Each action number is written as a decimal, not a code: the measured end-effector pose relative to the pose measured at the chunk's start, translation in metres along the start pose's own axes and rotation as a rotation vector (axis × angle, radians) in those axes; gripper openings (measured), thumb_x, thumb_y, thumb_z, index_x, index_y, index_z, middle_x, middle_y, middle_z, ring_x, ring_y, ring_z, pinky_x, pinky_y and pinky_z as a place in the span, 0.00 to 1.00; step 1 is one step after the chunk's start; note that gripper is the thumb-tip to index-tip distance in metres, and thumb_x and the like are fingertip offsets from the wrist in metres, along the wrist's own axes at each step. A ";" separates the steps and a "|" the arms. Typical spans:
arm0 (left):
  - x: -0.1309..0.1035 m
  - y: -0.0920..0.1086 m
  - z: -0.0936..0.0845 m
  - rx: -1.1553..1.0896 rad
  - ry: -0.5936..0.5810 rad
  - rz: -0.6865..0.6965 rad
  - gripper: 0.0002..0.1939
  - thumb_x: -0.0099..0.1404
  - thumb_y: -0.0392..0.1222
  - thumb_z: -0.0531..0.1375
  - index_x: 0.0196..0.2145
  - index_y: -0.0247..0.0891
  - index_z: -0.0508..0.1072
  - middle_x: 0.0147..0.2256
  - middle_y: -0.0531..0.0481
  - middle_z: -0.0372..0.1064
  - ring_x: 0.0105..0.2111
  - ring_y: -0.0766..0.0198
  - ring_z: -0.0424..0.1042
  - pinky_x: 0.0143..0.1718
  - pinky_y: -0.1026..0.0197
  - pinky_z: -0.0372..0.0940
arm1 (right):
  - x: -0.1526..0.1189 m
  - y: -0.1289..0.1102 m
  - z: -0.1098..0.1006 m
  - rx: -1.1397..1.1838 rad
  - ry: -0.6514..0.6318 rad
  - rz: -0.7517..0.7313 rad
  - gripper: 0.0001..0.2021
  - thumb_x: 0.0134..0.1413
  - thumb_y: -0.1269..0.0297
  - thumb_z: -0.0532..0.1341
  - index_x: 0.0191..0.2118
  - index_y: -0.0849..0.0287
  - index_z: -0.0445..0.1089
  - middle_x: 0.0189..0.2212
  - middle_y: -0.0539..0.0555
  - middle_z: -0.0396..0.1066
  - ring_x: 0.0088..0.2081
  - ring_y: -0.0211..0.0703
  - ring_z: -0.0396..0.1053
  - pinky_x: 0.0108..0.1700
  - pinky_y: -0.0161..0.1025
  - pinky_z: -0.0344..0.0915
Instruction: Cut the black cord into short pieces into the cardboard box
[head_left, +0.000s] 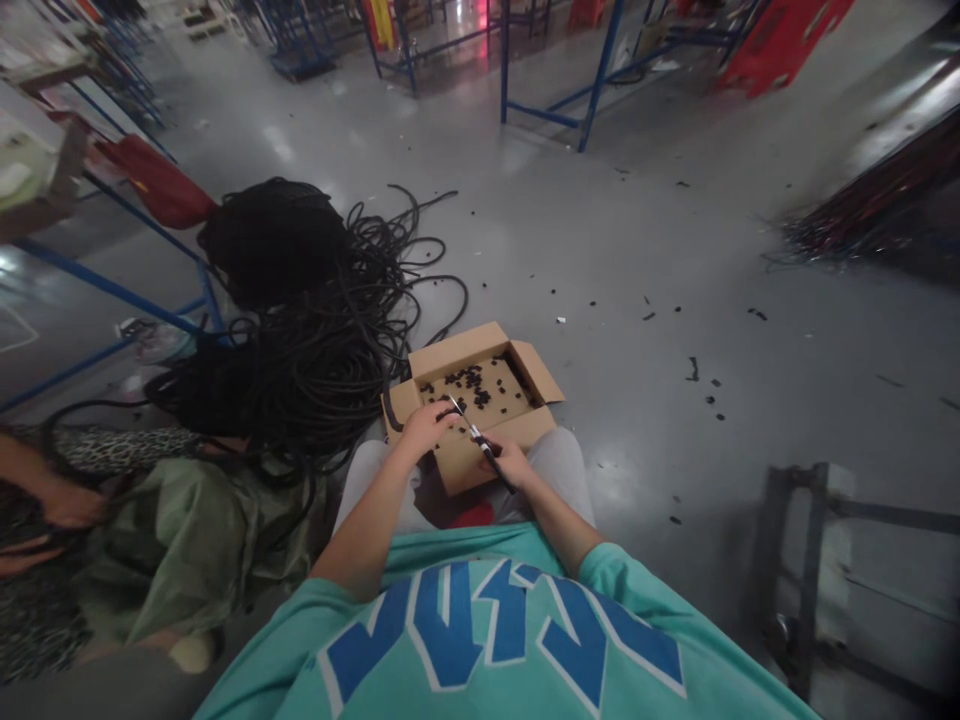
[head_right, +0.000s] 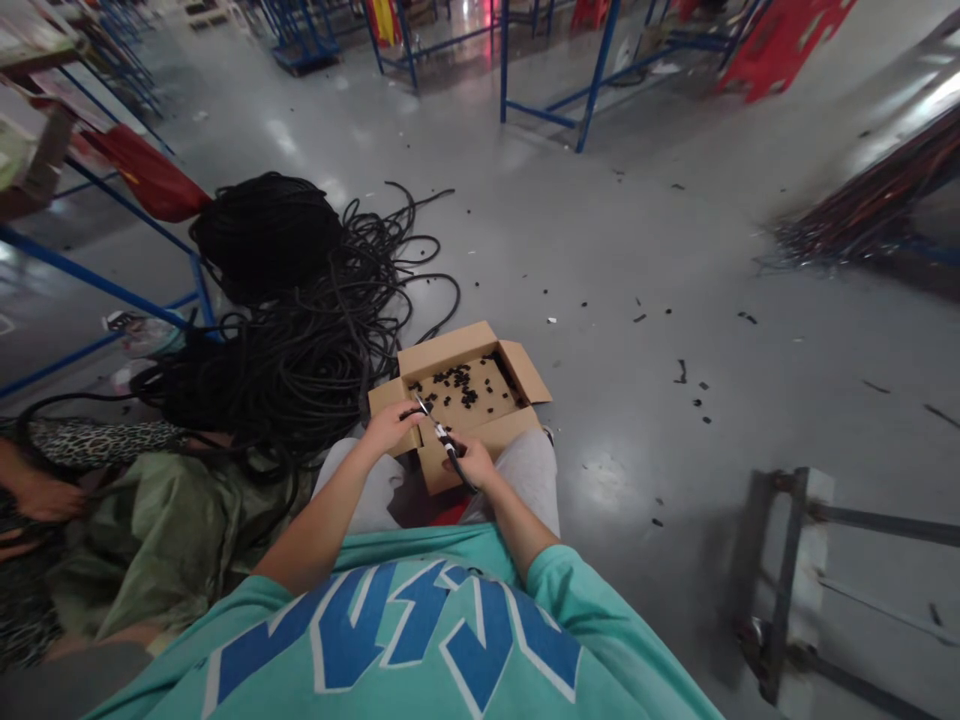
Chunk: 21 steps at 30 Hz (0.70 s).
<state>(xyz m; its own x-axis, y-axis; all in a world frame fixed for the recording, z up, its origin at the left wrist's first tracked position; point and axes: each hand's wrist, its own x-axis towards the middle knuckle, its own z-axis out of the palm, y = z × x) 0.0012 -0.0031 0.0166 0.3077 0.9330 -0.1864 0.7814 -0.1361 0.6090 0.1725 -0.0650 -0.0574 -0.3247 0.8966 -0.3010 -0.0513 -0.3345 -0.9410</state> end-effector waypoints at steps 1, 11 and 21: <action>0.000 0.000 -0.001 0.020 -0.001 -0.010 0.15 0.56 0.44 0.52 0.38 0.37 0.71 0.40 0.47 0.70 0.40 0.61 0.67 0.42 0.60 0.59 | 0.000 0.000 0.000 0.035 -0.046 0.032 0.25 0.30 0.70 0.60 0.43 0.61 0.65 0.15 0.42 0.56 0.17 0.29 0.52 0.21 0.30 0.51; 0.001 0.004 -0.007 0.002 -0.137 0.022 0.13 0.55 0.43 0.52 0.32 0.35 0.73 0.32 0.49 0.71 0.33 0.63 0.67 0.36 0.63 0.59 | -0.003 -0.011 0.001 0.193 -0.192 0.037 0.28 0.29 0.70 0.62 0.45 0.57 0.61 0.19 0.43 0.56 0.22 0.30 0.54 0.26 0.30 0.50; 0.003 0.001 -0.004 -0.251 -0.218 -0.049 0.15 0.54 0.46 0.51 0.18 0.32 0.65 0.14 0.57 0.54 0.16 0.73 0.52 0.20 0.68 0.49 | -0.007 -0.017 0.004 0.144 -0.123 0.098 0.25 0.30 0.70 0.61 0.43 0.60 0.63 0.15 0.41 0.55 0.17 0.29 0.52 0.21 0.29 0.48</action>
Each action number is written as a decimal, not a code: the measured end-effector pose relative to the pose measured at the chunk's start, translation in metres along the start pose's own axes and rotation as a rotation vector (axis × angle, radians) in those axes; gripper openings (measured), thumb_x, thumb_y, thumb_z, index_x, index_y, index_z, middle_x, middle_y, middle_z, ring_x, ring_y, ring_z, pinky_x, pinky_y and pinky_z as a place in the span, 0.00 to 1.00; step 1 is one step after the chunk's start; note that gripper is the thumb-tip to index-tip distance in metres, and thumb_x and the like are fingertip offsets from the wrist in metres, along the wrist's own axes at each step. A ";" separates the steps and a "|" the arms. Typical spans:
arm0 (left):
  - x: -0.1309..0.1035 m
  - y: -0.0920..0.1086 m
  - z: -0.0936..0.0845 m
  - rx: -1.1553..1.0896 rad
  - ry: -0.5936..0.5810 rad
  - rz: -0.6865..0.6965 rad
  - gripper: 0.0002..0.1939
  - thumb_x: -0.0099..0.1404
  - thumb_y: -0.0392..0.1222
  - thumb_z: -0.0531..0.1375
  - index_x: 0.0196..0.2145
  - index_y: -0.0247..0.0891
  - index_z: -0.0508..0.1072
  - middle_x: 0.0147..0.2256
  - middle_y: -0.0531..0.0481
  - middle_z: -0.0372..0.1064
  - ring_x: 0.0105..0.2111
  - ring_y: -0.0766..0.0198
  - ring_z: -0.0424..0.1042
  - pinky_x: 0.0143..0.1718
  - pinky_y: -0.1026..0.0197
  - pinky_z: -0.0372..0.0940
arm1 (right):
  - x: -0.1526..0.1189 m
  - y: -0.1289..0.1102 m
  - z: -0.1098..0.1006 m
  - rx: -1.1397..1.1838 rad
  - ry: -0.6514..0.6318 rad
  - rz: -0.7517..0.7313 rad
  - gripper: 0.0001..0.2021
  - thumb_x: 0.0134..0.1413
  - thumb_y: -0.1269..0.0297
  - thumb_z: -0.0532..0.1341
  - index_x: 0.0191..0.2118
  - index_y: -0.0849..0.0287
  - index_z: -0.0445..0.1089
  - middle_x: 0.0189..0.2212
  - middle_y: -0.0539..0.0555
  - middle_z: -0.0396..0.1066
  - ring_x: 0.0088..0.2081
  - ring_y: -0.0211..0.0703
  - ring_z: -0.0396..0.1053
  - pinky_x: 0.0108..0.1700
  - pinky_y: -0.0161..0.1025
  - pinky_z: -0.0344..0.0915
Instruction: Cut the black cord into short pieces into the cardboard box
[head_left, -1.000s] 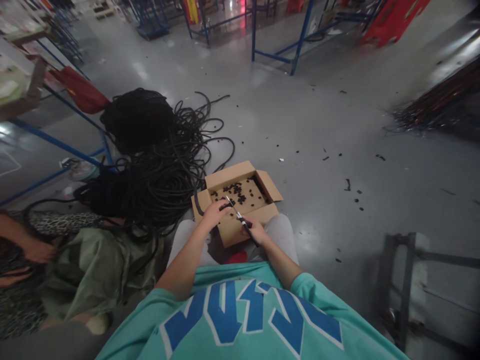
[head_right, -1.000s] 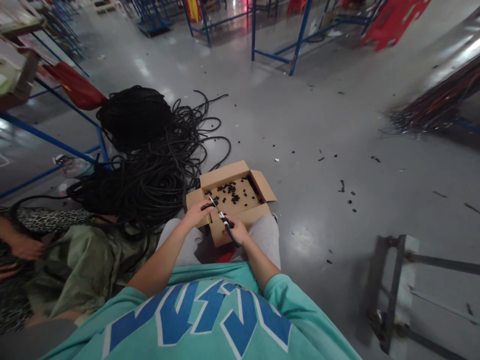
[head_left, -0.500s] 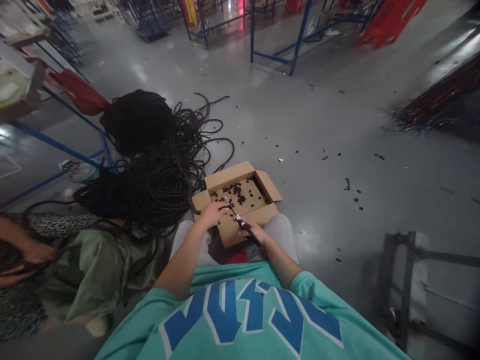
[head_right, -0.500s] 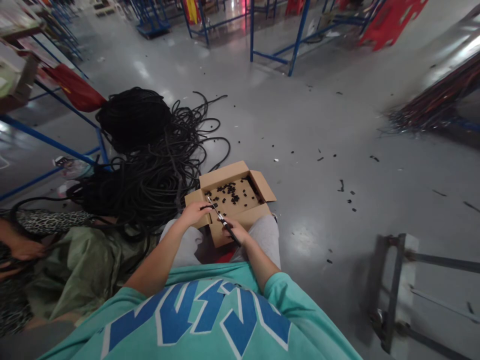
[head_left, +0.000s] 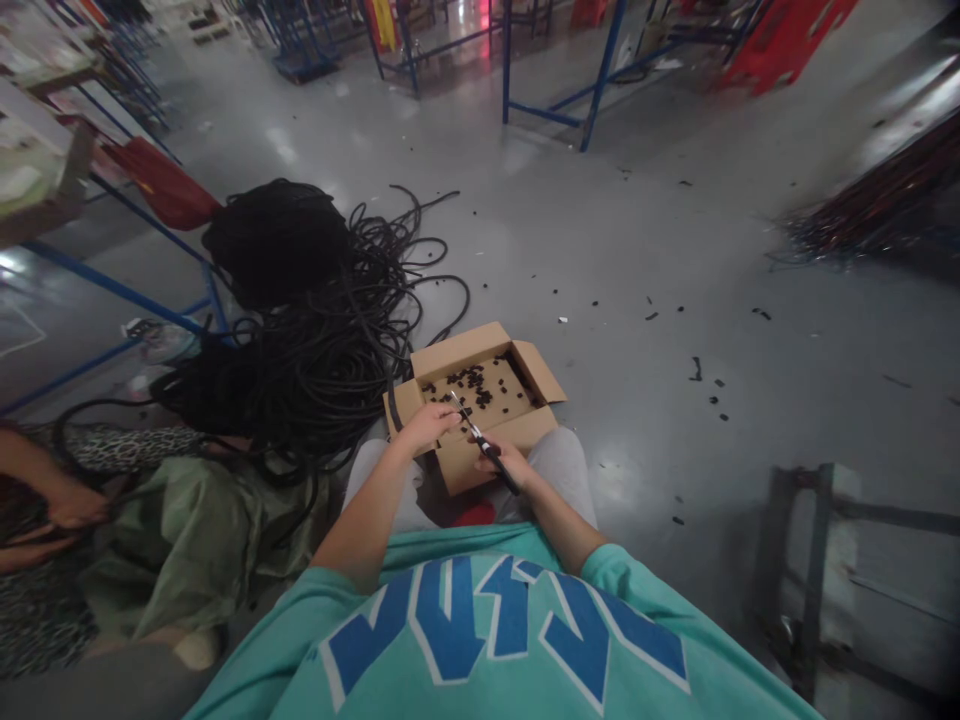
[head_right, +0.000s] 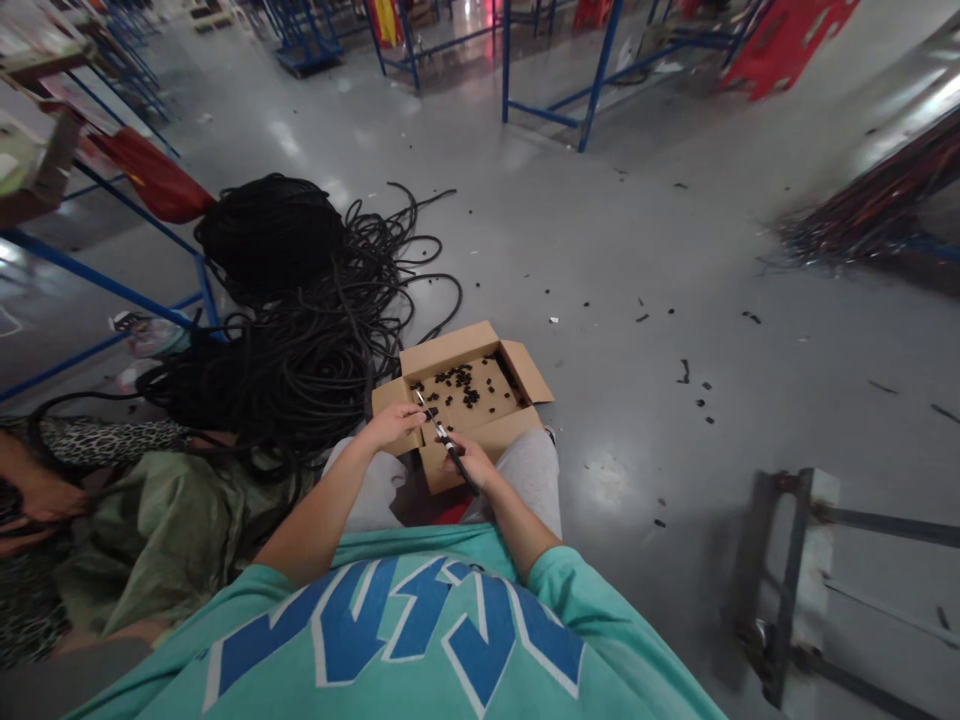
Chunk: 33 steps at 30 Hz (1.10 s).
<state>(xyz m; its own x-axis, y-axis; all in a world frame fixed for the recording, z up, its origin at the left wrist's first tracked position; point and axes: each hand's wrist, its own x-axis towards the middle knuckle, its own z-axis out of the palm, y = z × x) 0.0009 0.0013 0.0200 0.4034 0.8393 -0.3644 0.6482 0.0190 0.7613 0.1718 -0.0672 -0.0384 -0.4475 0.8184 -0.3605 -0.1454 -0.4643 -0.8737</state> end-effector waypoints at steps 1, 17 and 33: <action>0.001 -0.002 0.000 -0.007 0.001 -0.002 0.15 0.54 0.46 0.50 0.18 0.33 0.64 0.13 0.57 0.54 0.16 0.74 0.51 0.19 0.68 0.48 | 0.001 0.001 0.000 0.006 0.009 0.015 0.25 0.29 0.70 0.61 0.43 0.60 0.63 0.14 0.41 0.55 0.16 0.28 0.51 0.20 0.29 0.48; 0.013 -0.016 -0.002 -0.015 -0.050 -0.035 0.17 0.53 0.50 0.50 0.16 0.34 0.60 0.14 0.57 0.53 0.16 0.73 0.51 0.19 0.68 0.47 | 0.005 0.008 -0.003 0.020 0.046 0.080 0.28 0.28 0.71 0.57 0.45 0.63 0.63 0.10 0.39 0.54 0.10 0.28 0.51 0.14 0.28 0.47; 0.010 -0.002 -0.005 0.016 -0.139 -0.010 0.13 0.50 0.45 0.52 0.18 0.32 0.66 0.14 0.56 0.54 0.16 0.73 0.51 0.20 0.67 0.48 | 0.009 0.011 -0.009 -0.017 0.021 0.003 0.27 0.28 0.73 0.59 0.43 0.57 0.65 0.16 0.43 0.57 0.20 0.30 0.53 0.23 0.30 0.50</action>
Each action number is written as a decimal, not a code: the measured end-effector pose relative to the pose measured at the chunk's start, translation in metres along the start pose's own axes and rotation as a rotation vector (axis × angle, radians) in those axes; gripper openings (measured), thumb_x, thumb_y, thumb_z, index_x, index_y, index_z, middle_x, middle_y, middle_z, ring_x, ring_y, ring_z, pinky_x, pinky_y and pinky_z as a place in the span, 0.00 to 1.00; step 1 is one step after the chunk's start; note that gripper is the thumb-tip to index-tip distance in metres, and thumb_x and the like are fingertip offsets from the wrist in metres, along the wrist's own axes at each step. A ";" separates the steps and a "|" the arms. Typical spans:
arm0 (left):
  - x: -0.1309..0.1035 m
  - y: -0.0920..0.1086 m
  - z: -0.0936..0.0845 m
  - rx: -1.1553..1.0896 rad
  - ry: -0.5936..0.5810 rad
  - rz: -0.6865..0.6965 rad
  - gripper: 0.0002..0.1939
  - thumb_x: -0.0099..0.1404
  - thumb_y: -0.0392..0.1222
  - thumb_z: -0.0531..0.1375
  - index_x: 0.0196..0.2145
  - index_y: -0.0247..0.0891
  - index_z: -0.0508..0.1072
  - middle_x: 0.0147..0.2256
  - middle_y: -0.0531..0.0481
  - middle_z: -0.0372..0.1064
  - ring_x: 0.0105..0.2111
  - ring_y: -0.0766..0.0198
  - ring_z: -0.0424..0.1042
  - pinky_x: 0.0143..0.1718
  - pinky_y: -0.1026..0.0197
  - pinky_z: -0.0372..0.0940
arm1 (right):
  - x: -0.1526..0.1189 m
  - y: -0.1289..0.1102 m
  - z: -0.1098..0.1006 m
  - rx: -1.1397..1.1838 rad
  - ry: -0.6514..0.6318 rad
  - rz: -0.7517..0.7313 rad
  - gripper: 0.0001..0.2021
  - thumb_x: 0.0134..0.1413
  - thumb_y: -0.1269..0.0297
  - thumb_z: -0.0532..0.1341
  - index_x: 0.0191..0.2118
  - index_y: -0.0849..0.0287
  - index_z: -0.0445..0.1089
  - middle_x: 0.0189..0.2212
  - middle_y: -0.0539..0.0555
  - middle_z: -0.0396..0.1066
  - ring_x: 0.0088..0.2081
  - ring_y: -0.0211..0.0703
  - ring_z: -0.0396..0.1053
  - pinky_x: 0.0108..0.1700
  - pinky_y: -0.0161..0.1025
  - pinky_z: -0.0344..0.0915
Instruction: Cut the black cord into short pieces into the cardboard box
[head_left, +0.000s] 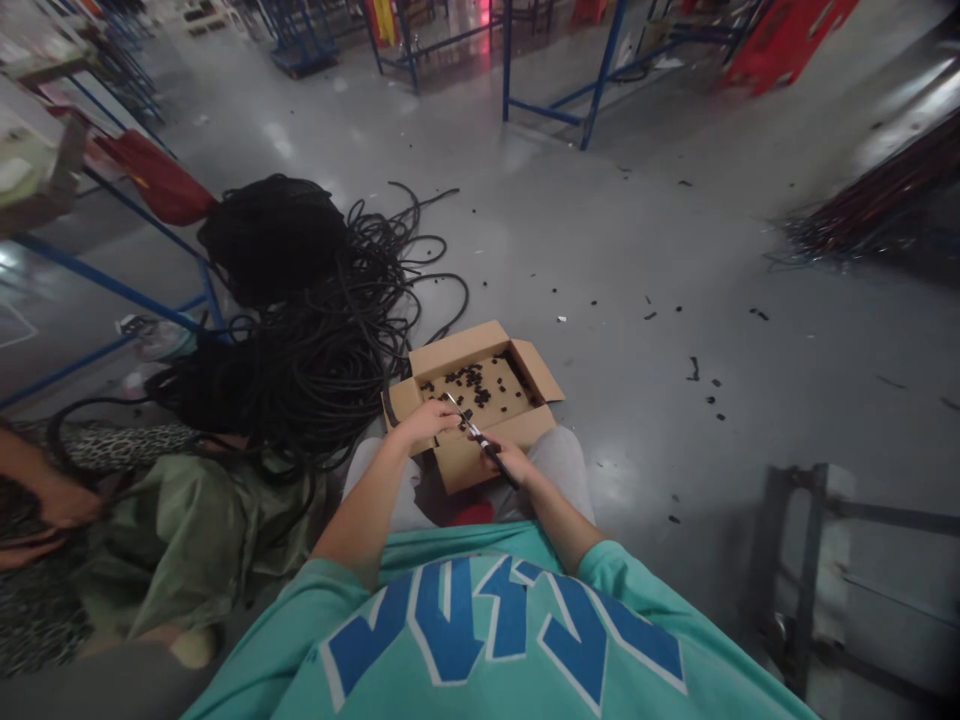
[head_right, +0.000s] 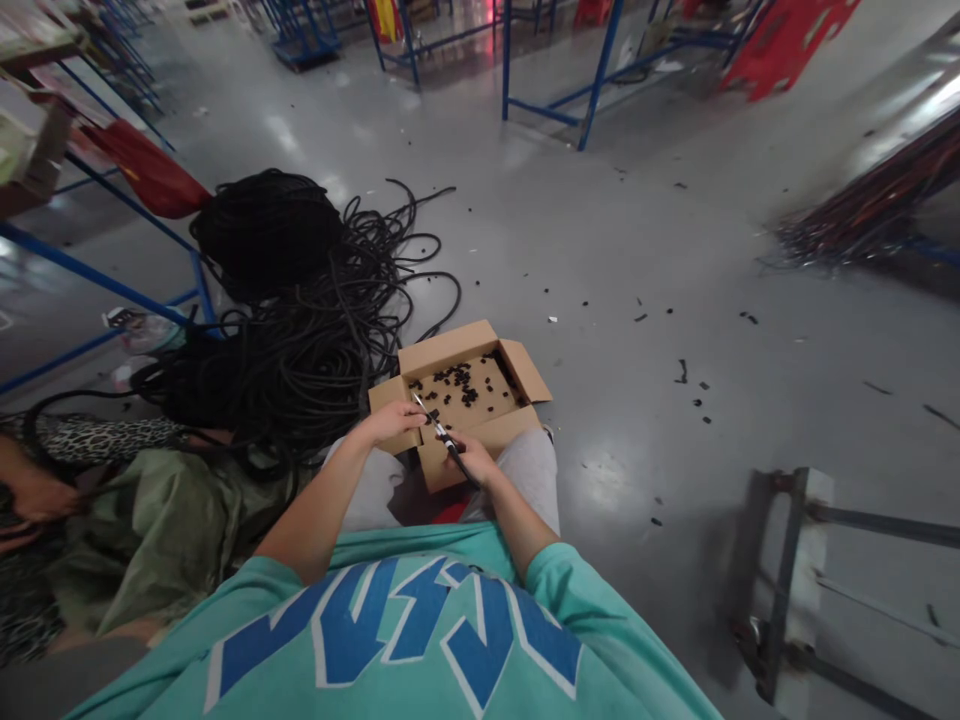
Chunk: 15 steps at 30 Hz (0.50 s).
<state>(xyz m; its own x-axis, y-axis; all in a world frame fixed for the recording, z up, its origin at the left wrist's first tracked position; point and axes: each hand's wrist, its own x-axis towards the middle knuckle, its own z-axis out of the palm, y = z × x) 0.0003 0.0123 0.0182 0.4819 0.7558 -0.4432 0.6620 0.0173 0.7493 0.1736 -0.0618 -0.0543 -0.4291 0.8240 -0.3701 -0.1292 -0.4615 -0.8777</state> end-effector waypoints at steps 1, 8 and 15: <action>0.001 -0.001 0.000 0.000 -0.001 -0.007 0.14 0.50 0.46 0.52 0.18 0.32 0.66 0.14 0.56 0.54 0.16 0.73 0.51 0.20 0.67 0.48 | 0.000 0.001 0.000 -0.006 0.018 -0.001 0.27 0.28 0.73 0.59 0.44 0.58 0.65 0.16 0.43 0.57 0.19 0.30 0.52 0.22 0.30 0.49; 0.007 -0.005 0.001 0.037 0.002 -0.031 0.13 0.50 0.46 0.53 0.16 0.33 0.63 0.14 0.57 0.52 0.16 0.73 0.50 0.20 0.67 0.46 | 0.000 0.001 0.001 -0.075 0.081 0.032 0.27 0.28 0.74 0.57 0.44 0.59 0.66 0.15 0.42 0.56 0.16 0.28 0.50 0.20 0.29 0.48; 0.015 -0.016 0.003 0.179 0.059 -0.006 0.12 0.51 0.43 0.52 0.22 0.32 0.69 0.19 0.53 0.61 0.20 0.70 0.56 0.23 0.67 0.51 | 0.003 0.001 0.000 -0.115 0.130 0.083 0.27 0.28 0.76 0.57 0.44 0.60 0.67 0.15 0.42 0.58 0.16 0.28 0.52 0.20 0.29 0.49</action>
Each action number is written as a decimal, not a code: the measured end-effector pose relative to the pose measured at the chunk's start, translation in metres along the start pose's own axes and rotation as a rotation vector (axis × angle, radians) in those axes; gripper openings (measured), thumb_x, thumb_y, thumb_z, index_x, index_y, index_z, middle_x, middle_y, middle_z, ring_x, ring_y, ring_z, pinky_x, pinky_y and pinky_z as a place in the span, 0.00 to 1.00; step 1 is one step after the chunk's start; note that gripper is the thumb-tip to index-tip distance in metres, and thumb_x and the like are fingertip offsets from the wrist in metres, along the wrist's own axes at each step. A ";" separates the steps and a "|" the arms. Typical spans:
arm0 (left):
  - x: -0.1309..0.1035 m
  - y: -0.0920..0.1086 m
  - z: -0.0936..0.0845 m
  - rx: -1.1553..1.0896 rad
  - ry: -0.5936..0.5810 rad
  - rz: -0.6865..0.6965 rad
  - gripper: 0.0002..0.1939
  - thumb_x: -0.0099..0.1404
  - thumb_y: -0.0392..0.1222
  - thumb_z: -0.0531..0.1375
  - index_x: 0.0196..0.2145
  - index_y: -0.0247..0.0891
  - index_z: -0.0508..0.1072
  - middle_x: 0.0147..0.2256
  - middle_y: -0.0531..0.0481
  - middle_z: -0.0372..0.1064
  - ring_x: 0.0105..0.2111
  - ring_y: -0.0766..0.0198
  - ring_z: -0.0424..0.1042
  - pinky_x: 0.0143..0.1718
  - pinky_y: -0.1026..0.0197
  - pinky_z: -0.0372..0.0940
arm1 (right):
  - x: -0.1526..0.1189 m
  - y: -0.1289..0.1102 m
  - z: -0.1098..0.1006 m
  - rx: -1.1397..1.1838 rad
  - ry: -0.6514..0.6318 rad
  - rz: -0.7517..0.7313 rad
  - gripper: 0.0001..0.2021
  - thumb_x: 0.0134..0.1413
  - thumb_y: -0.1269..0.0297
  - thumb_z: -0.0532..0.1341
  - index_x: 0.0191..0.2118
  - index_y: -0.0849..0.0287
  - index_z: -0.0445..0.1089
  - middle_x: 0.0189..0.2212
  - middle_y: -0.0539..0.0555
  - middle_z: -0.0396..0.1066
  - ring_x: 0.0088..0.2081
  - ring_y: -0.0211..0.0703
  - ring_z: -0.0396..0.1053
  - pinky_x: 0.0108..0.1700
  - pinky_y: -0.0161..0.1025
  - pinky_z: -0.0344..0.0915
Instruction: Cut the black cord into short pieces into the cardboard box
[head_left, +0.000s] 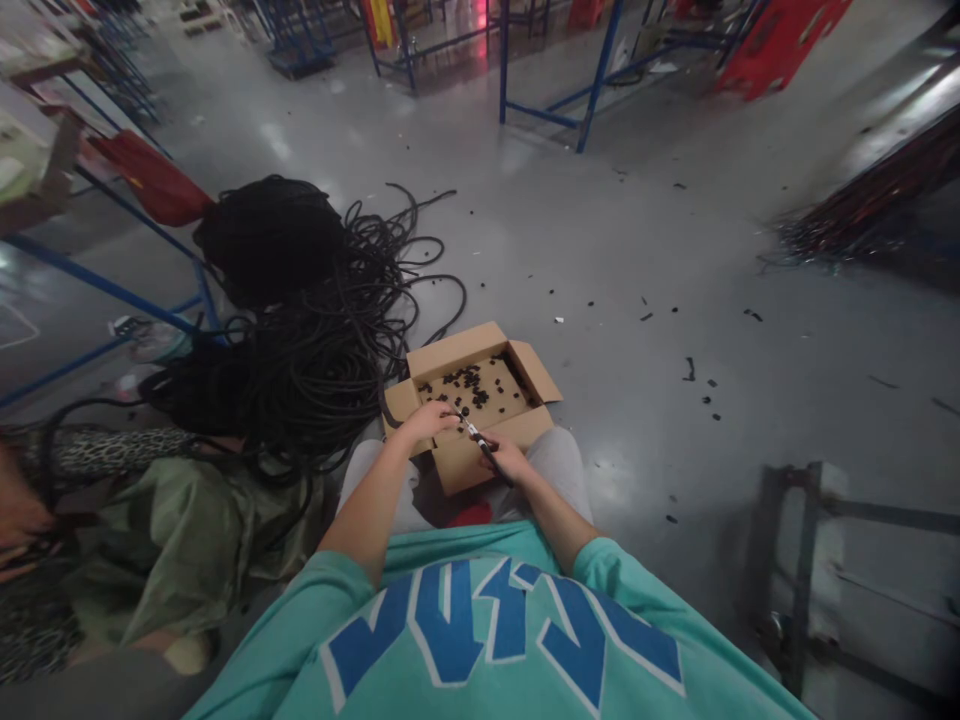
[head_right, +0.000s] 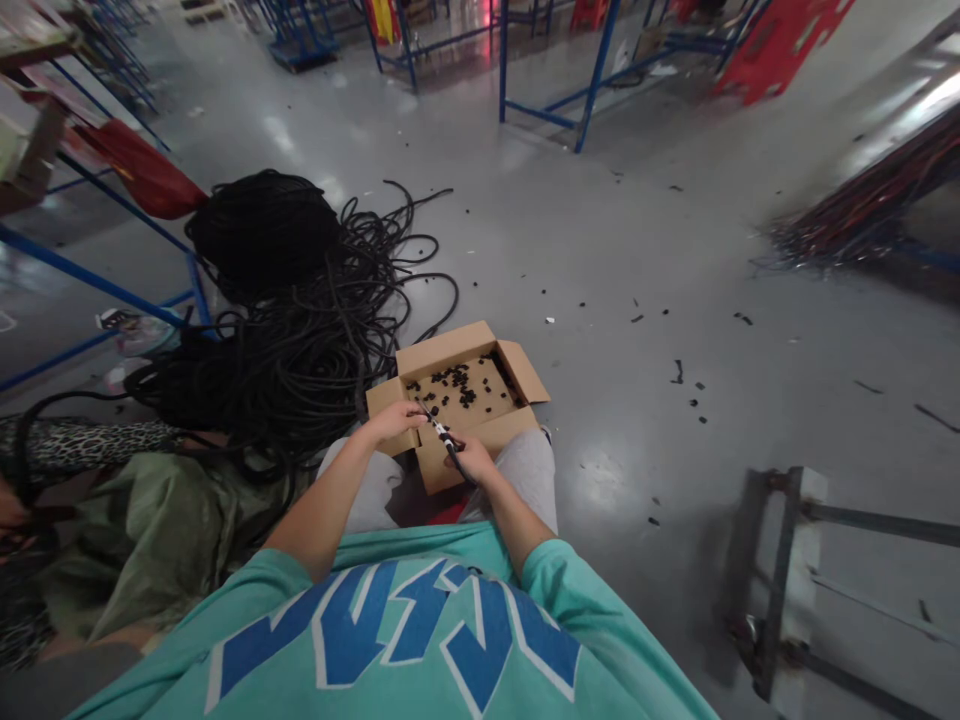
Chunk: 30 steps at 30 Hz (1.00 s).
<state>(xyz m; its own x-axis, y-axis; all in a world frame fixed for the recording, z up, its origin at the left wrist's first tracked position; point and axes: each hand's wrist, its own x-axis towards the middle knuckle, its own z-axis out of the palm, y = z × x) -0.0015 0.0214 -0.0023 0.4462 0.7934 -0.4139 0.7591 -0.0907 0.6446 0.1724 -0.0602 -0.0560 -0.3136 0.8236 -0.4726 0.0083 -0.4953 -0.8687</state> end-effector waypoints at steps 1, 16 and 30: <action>0.001 -0.002 0.001 0.019 0.009 0.010 0.12 0.51 0.43 0.52 0.23 0.32 0.70 0.20 0.52 0.63 0.21 0.69 0.58 0.24 0.66 0.52 | 0.000 0.000 0.000 -0.011 0.007 0.005 0.28 0.28 0.76 0.57 0.44 0.59 0.66 0.15 0.42 0.58 0.16 0.28 0.52 0.20 0.28 0.49; -0.007 0.004 0.010 0.183 0.170 -0.024 0.12 0.53 0.43 0.55 0.34 0.39 0.72 0.37 0.47 0.69 0.38 0.59 0.65 0.38 0.61 0.57 | -0.005 -0.002 -0.001 0.386 -0.224 0.200 0.29 0.31 0.69 0.60 0.47 0.60 0.58 0.14 0.43 0.60 0.15 0.30 0.56 0.18 0.28 0.50; -0.011 0.006 0.018 0.091 0.322 -0.074 0.13 0.53 0.43 0.55 0.37 0.40 0.70 0.40 0.48 0.69 0.41 0.59 0.65 0.41 0.60 0.58 | -0.002 -0.003 -0.006 0.597 -0.209 0.160 0.25 0.34 0.67 0.59 0.45 0.55 0.55 0.17 0.43 0.59 0.17 0.30 0.56 0.19 0.28 0.51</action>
<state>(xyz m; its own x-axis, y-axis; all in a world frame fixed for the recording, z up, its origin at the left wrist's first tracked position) 0.0063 0.0011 -0.0057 0.2272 0.9478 -0.2239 0.8294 -0.0678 0.5545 0.1782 -0.0583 -0.0532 -0.5311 0.6857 -0.4978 -0.4395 -0.7252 -0.5300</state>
